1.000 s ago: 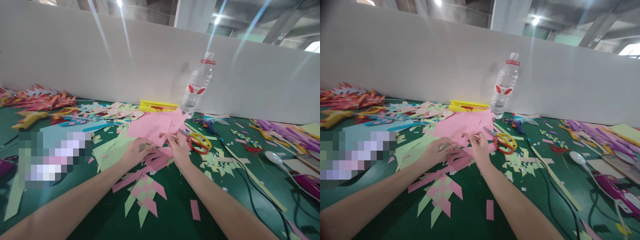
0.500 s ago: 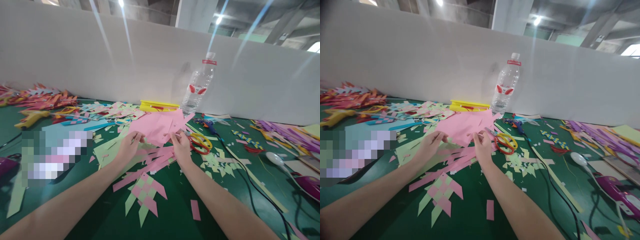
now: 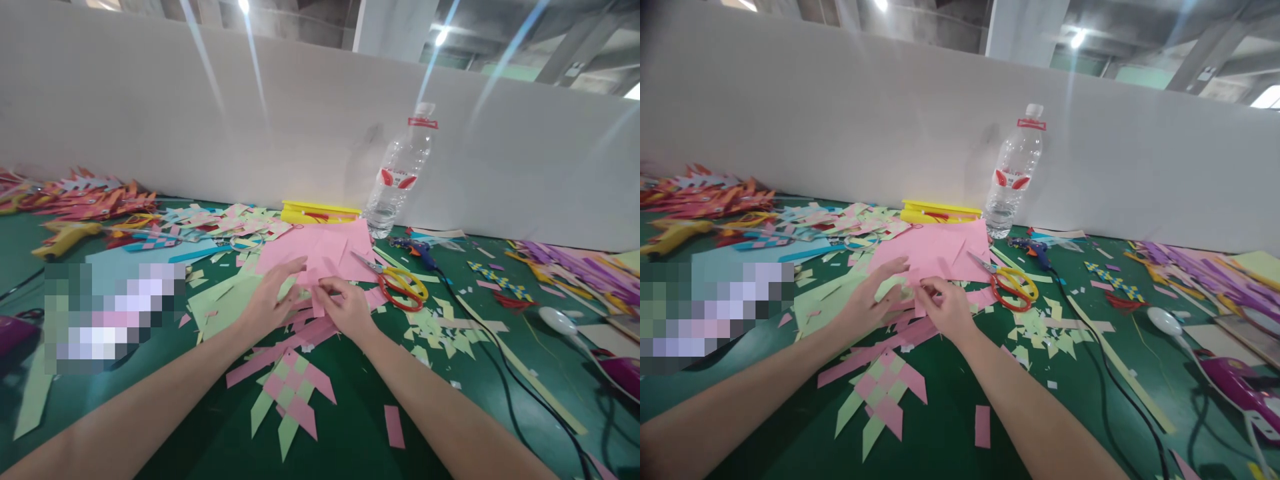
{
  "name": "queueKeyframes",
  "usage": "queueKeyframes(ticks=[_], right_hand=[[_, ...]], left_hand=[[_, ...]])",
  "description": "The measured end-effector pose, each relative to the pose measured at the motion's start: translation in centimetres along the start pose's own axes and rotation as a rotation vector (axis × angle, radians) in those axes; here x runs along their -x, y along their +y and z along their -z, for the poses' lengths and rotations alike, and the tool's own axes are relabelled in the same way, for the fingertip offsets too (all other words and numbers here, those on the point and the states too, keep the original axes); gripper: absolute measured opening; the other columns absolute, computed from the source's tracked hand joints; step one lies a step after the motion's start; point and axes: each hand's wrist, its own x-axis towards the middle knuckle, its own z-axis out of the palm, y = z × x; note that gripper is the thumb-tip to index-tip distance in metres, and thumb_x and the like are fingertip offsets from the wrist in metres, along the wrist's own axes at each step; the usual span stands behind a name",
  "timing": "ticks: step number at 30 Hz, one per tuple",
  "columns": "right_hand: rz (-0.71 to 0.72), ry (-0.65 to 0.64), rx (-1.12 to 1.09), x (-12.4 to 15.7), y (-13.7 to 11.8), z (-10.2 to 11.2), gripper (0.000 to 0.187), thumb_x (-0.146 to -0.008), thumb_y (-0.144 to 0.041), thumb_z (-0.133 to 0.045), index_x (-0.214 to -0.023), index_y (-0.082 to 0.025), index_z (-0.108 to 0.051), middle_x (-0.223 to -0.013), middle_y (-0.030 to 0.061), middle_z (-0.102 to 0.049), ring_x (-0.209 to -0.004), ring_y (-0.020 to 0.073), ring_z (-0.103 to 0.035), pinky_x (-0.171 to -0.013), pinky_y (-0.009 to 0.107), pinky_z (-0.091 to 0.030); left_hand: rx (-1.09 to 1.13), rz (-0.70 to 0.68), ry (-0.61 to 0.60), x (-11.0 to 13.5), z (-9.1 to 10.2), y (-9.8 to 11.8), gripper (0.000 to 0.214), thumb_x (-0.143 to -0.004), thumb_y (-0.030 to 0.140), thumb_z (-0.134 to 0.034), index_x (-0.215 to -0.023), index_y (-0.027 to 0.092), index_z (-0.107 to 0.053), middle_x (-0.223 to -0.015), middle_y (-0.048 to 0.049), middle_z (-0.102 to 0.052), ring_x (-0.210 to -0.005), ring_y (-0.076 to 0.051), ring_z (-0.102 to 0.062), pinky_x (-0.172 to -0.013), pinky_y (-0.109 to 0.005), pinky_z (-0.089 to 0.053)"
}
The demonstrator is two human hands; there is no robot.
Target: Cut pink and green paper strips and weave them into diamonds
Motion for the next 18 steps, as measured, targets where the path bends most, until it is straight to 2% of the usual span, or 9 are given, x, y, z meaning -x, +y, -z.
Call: queueKeyframes(ticks=[4, 7, 9, 14, 18], right_hand=[[0.135, -0.048, 0.045, -0.05, 0.08, -0.28, 0.011, -0.084, -0.025, -0.054, -0.080, -0.020, -0.063, -0.077, 0.0043, -0.067, -0.072, 0.0160, -0.062, -0.070, 0.029, -0.049], [0.303, -0.036, 0.210, -0.08, 0.25, -0.61, 0.011, -0.084, -0.021, -0.052, -0.080, -0.019, -0.062, -0.078, 0.0060, -0.066, -0.075, 0.0172, -0.061, -0.071, 0.031, -0.047], [0.372, -0.025, 0.306, -0.04, 0.40, -0.81, 0.012, -0.085, -0.019, -0.050, -0.083, -0.018, -0.062, -0.073, 0.0044, -0.066, -0.069, 0.0160, -0.061, -0.070, 0.030, -0.045], [0.321, 0.016, 0.354, 0.22, 0.76, -0.97, 0.017, -0.087, -0.017, -0.045, -0.091, -0.017, -0.062, -0.059, 0.0006, -0.064, -0.051, 0.0138, -0.057, -0.062, 0.028, -0.043], [0.251, 0.030, 0.370, 0.34, 0.53, -0.74, 0.016, -0.086, -0.020, -0.046, -0.095, -0.018, -0.059, -0.067, 0.0015, -0.067, -0.053, 0.0138, -0.059, -0.057, 0.026, -0.042]], left_hand=[[-0.029, -0.009, -0.013, -0.21, -0.13, -0.10, 0.037, -0.092, 0.030, -0.036, -0.127, 0.022, -0.043, -0.125, -0.0080, -0.057, -0.117, -0.021, -0.051, -0.101, -0.042, -0.038], [-0.002, 0.032, 0.009, -0.57, -0.04, -0.09, 0.036, -0.093, 0.031, -0.032, -0.123, 0.019, -0.047, -0.124, -0.0093, -0.059, -0.117, -0.022, -0.052, -0.103, -0.043, -0.035], [0.026, 0.072, 0.022, -0.78, 0.08, -0.02, 0.036, -0.093, 0.031, -0.030, -0.119, 0.017, -0.051, -0.122, -0.0099, -0.061, -0.116, -0.021, -0.053, -0.105, -0.043, -0.033], [0.056, 0.057, 0.052, -0.92, 0.24, 0.22, 0.033, -0.093, 0.032, -0.033, -0.107, 0.018, -0.059, -0.111, -0.0066, -0.067, -0.109, -0.019, -0.058, -0.108, -0.042, -0.028], [0.013, -0.009, 0.038, -0.89, 0.14, 0.24, 0.028, -0.092, 0.033, -0.038, -0.097, 0.021, -0.063, -0.097, -0.0029, -0.070, -0.095, -0.017, -0.063, -0.107, -0.042, -0.028]])
